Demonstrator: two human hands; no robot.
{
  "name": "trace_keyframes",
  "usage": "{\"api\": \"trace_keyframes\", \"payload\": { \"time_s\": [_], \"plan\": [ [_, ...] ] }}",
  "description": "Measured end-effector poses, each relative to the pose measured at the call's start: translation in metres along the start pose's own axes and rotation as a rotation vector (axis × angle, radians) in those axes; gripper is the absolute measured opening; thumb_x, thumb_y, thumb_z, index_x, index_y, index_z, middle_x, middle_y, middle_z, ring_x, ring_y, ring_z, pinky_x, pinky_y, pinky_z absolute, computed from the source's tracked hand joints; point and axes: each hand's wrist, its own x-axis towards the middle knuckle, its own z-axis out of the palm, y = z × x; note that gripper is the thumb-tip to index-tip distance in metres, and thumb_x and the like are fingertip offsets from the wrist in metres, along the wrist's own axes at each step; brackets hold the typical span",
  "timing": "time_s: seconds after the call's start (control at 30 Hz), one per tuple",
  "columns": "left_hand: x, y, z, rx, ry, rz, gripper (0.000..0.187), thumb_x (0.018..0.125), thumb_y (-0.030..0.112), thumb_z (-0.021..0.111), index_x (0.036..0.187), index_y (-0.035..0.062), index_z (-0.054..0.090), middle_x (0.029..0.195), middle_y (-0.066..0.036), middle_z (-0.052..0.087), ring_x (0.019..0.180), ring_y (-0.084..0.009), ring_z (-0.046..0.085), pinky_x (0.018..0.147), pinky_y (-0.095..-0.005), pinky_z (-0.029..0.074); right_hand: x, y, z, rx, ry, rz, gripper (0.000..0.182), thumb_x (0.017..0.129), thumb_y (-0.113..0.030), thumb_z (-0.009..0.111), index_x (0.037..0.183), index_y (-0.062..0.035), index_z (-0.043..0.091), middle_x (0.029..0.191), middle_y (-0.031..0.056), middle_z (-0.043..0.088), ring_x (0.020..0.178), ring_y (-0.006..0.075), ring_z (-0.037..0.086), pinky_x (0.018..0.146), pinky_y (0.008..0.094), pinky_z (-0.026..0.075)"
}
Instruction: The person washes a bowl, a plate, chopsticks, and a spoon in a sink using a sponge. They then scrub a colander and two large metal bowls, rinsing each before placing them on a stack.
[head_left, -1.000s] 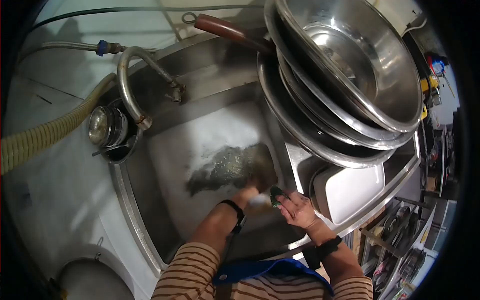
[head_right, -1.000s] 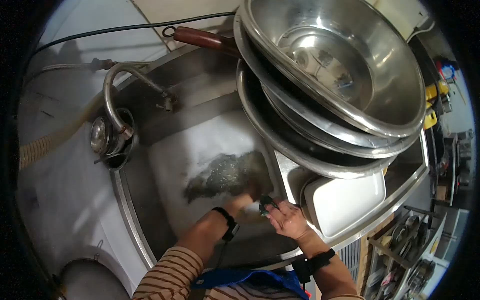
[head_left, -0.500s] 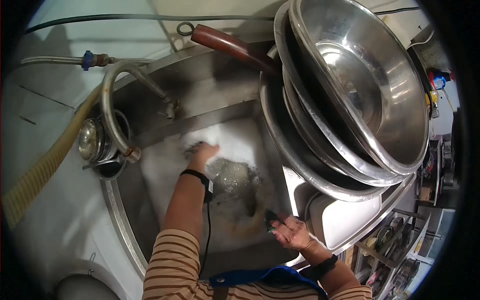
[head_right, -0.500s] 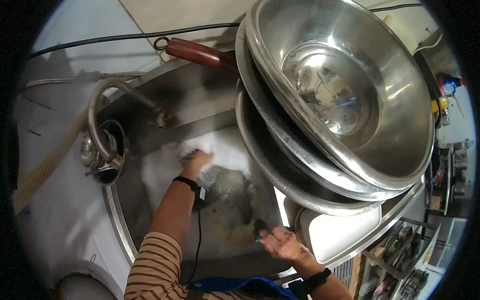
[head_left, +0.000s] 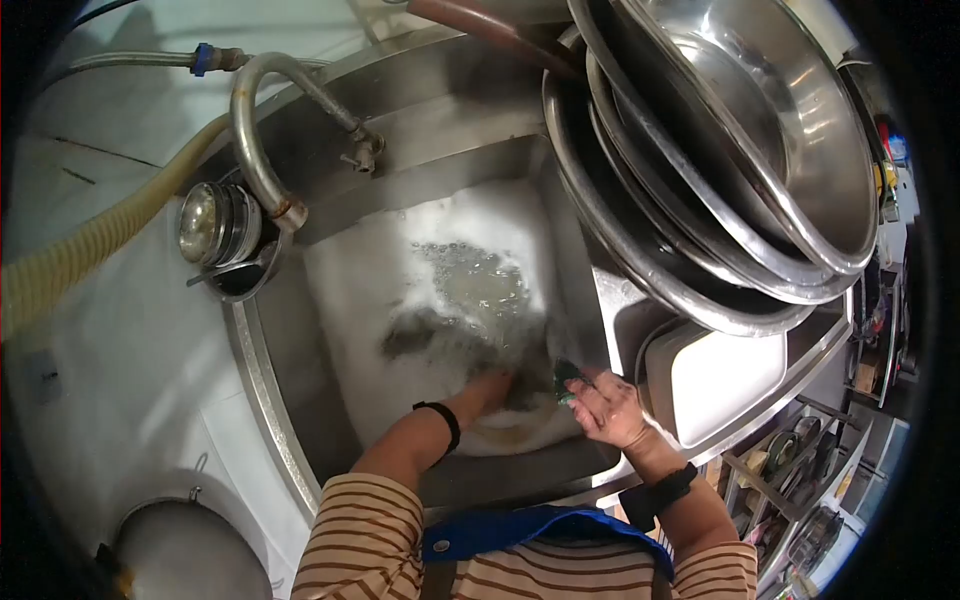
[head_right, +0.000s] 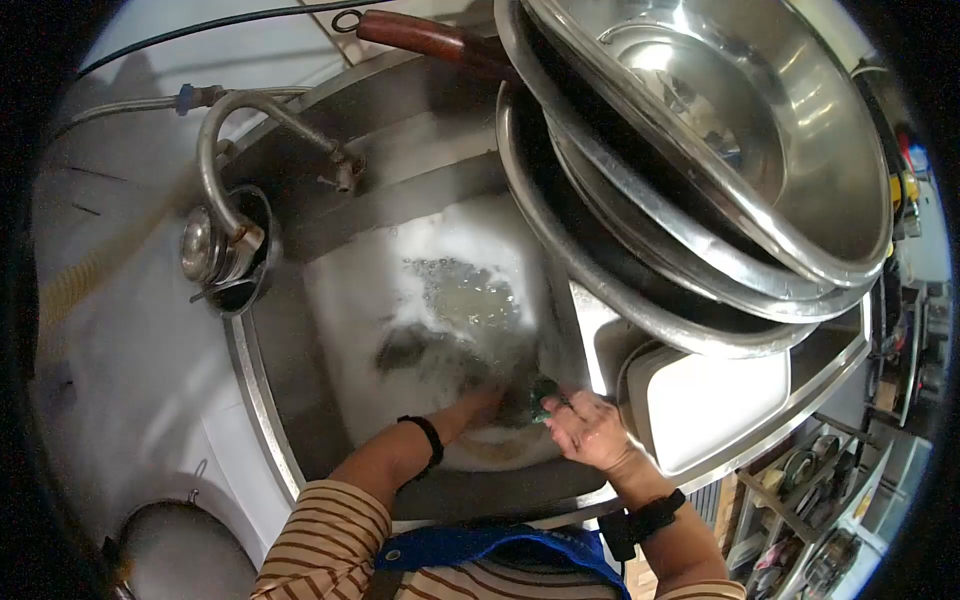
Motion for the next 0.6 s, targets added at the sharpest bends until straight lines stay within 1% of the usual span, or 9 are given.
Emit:
{"api": "trace_keyframes", "payload": {
  "time_s": [0.03,0.1,0.13,0.2,0.27,0.4,0.47,0.53,0.6],
  "plan": [
    [-0.009,-0.005,0.005,0.053,-0.055,0.009,0.05,0.084,0.019,0.056,0.127,-0.0004,0.039,0.127,-0.021,0.045,0.116,-0.034,0.046,0.093,-0.0424,0.04,-0.001,-0.001,0.0,-0.002,-0.006,0.007,0.025,0.071,-0.016,0.064,0.094,-0.0059,0.063,0.094,0.0154,0.058,0.071,0.0282,0.059,0.062,0.0353,0.051],
    [-0.047,-0.002,0.013,0.52,-0.105,0.07,0.042,0.087,0.015,0.051,0.126,-0.0005,0.042,0.128,-0.021,0.045,0.116,-0.0316,0.046,0.092,-0.0416,0.041,0.0,-0.003,0.001,0.0,0.013,0.018,0.025,0.071,-0.015,0.064,0.093,-0.0059,0.063,0.095,0.0156,0.058,0.072,0.0287,0.059,0.063,0.0358,0.051],
    [-0.065,-0.002,0.004,0.521,-0.15,0.101,0.044,0.086,0.016,0.053,0.125,0.0005,0.044,0.127,-0.021,0.046,0.115,-0.0316,0.047,0.092,-0.0408,0.041,-0.001,-0.003,0.001,0.0,0.007,0.026,0.025,0.071,-0.015,0.064,0.093,-0.0059,0.063,0.095,0.0154,0.058,0.072,0.0288,0.059,0.063,0.0359,0.051],
    [-0.099,-0.01,-0.012,0.269,-0.205,0.131,0.046,0.083,0.019,0.056,0.124,0.0023,0.046,0.125,-0.02,0.048,0.114,-0.0314,0.048,0.092,-0.0392,0.041,0.0,-0.005,0.0,-0.001,0.018,0.023,0.025,0.07,-0.014,0.064,0.094,-0.0054,0.062,0.095,0.015,0.058,0.073,0.0291,0.059,0.063,0.0363,0.051],
    [-0.125,-0.02,-0.02,0.065,-0.199,0.073,0.048,0.08,0.022,0.059,0.123,0.0041,0.048,0.124,-0.018,0.05,0.113,-0.0313,0.049,0.092,-0.0376,0.041,0.001,-0.008,0.0,-0.01,0.017,0.029,0.025,0.07,-0.014,0.064,0.094,-0.0055,0.062,0.095,0.0152,0.058,0.074,0.0291,0.059,0.063,0.0365,0.051],
    [-0.157,-0.031,-0.041,-0.014,-0.01,-0.344,0.052,0.072,0.029,0.066,0.119,0.0082,0.054,0.114,-0.016,0.058,0.106,-0.0307,0.054,0.089,-0.0369,0.043,0.002,-0.007,0.001,-0.008,0.048,0.025,0.025,0.07,-0.013,0.064,0.093,-0.0056,0.062,0.096,0.0155,0.058,0.075,0.0293,0.059,0.065,0.0366,0.051],
    [-0.17,-0.045,-0.06,-0.246,0.286,-0.182,0.049,0.07,0.028,0.068,0.113,0.0064,0.058,0.103,-0.015,0.062,0.096,-0.0303,0.059,0.084,-0.0374,0.046,0.001,-0.006,0.002,-0.01,0.038,0.031,0.025,0.07,-0.013,0.064,0.093,-0.0057,0.062,0.096,0.0156,0.058,0.075,0.0293,0.059,0.066,0.0363,0.051],
    [-0.166,-0.067,-0.085,-0.413,0.475,-0.154,0.047,0.068,0.025,0.071,0.109,0.0036,0.059,0.094,-0.013,0.065,0.088,-0.028,0.061,0.078,-0.0367,0.048,0.001,-0.006,0.004,-0.017,0.028,0.042,0.025,0.07,-0.014,0.064,0.093,-0.0057,0.062,0.097,0.016,0.058,0.075,0.0292,0.059,0.066,0.0362,0.051],
    [-0.177,-0.061,-0.143,-0.692,0.52,-0.124,0.049,0.065,0.02,0.075,0.107,-0.0013,0.058,0.095,-0.013,0.064,0.089,-0.0245,0.061,0.078,-0.0356,0.048,0.002,-0.006,0.002,-0.022,0.025,0.04,0.024,0.07,-0.014,0.064,0.093,-0.006,0.062,0.096,0.0159,0.058,0.074,0.029,0.059,0.065,0.0361,0.051]
  ]
}}
